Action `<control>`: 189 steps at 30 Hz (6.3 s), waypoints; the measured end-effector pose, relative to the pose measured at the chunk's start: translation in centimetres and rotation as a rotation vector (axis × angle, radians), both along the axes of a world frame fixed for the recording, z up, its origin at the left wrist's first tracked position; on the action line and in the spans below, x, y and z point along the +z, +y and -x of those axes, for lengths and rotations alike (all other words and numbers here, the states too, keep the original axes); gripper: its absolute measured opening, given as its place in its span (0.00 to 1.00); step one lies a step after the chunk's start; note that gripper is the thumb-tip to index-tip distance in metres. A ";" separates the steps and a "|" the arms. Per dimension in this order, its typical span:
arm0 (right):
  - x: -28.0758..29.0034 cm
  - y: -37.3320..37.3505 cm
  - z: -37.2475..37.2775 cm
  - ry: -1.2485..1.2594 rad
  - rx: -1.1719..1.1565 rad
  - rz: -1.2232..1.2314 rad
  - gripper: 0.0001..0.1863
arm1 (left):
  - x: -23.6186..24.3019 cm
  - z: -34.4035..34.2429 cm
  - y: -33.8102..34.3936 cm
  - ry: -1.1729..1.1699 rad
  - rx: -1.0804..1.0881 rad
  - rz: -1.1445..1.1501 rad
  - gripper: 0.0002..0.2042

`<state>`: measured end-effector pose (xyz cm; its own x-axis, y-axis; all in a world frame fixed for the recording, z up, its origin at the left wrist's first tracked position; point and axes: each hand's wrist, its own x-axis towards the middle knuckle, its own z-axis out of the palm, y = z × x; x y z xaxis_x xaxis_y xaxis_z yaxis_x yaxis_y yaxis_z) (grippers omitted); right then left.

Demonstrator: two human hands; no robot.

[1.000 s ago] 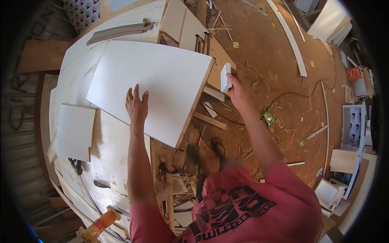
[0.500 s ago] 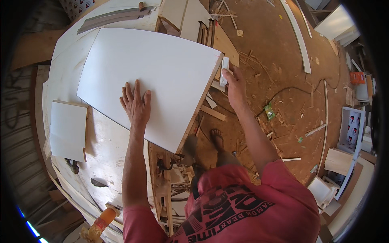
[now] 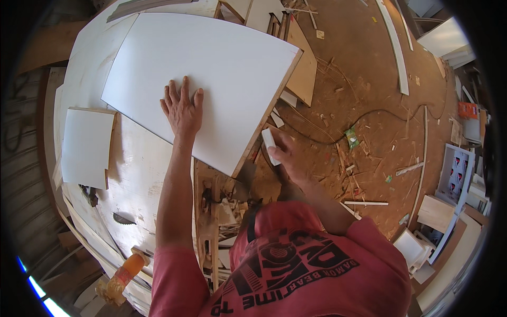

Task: The person applies a brown edging strip to a white wooden board, using a small white block to press the strip into place and then handling a long wooden veneer.

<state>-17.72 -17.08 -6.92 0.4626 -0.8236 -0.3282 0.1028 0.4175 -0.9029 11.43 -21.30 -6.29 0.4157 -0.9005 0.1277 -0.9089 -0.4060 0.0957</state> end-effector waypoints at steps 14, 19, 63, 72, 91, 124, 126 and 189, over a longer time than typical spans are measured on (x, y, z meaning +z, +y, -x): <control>-1.2 7.8 -1.6 0.043 0.190 -0.010 0.30 | -0.5 0.3 0.0 0.017 0.015 0.079 0.30; -1.5 7.6 -1.3 0.017 0.344 -0.041 0.30 | -0.5 0.2 0.0 0.001 0.016 0.074 0.30; -1.1 -7.8 -0.7 0.037 -0.415 0.055 0.24 | -0.4 0.3 -0.1 -0.065 -0.019 -0.035 0.33; -1.0 6.7 -1.6 0.059 0.094 -0.037 0.28 | -0.8 0.4 -0.2 -0.066 0.004 0.047 0.31; -0.3 4.5 -0.9 -0.013 0.434 -0.109 0.25 | -0.5 0.2 -0.2 -0.052 0.025 -0.006 0.31; -1.1 -3.7 -0.2 0.092 -0.208 0.020 0.20 | 0.9 0.9 -0.6 0.005 -0.016 -0.069 0.33; -1.7 0.4 0.2 0.125 0.104 0.144 0.20 | 1.3 0.7 -0.1 0.032 0.006 -0.061 0.33; 19.8 -13.4 3.4 -0.477 -0.104 -0.008 0.22 | 13.9 14.3 3.6 2.042 0.243 1.040 0.17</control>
